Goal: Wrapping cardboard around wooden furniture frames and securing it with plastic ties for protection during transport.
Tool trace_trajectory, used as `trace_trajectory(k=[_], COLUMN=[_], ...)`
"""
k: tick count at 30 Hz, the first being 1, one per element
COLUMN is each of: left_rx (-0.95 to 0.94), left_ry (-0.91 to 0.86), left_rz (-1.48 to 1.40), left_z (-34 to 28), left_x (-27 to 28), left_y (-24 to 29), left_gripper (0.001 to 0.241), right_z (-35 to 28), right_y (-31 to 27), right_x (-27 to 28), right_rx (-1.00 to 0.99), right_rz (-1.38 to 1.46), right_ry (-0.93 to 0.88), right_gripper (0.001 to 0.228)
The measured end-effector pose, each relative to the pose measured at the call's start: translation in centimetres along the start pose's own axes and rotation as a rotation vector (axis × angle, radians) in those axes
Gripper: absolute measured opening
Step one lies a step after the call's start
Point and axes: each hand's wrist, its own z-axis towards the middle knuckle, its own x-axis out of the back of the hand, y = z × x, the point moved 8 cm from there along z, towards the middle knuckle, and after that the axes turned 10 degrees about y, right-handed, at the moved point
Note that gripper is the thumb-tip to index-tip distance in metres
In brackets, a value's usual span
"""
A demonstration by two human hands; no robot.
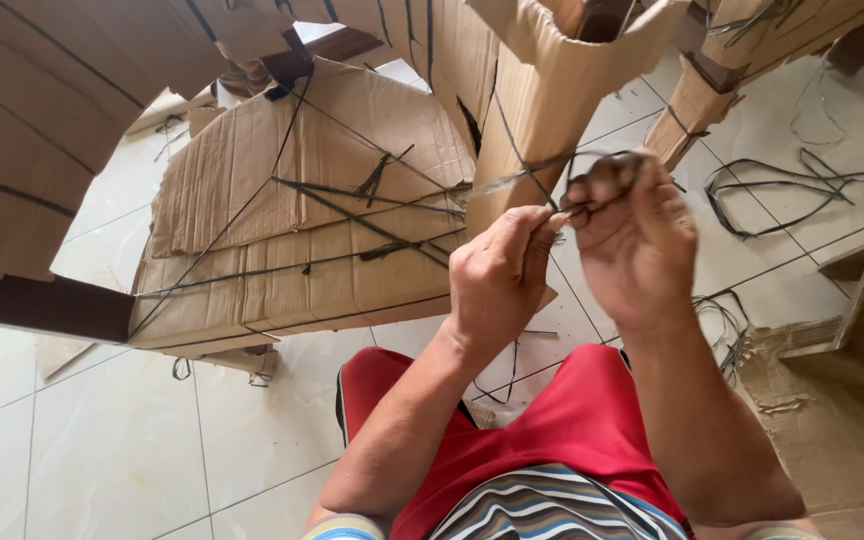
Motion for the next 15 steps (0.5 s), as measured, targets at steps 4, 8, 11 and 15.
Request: trace_trajectory(k=[4, 8, 11, 15], left_rx=[-0.02, -0.166, -0.031, 0.324], left_ry=[0.009, 0.033, 0.076, 0.07], left_rz=[0.058, 0.125, 0.065, -0.332], left_z=[1.4, 3.6, 4.4, 3.7], left_x=[0.8, 1.6, 1.9, 1.1], left_y=[-2.1, -2.2, -2.9, -6.1], left_gripper=[0.003, 0.01, 0.012, 0.018], right_z=[1.7, 4.1, 3.7, 1.7], right_y=[-2.3, -2.9, -3.4, -4.8], right_x=[0.2, 0.6, -1.8, -2.4], right_rx=[-0.006, -0.136, -0.044, 0.544], right_rz=[0.054, 0.272, -0.019, -1.087], right_ry=[-0.021, 0.011, -0.001, -0.149], right_gripper=[0.02, 0.014, 0.023, 0.022])
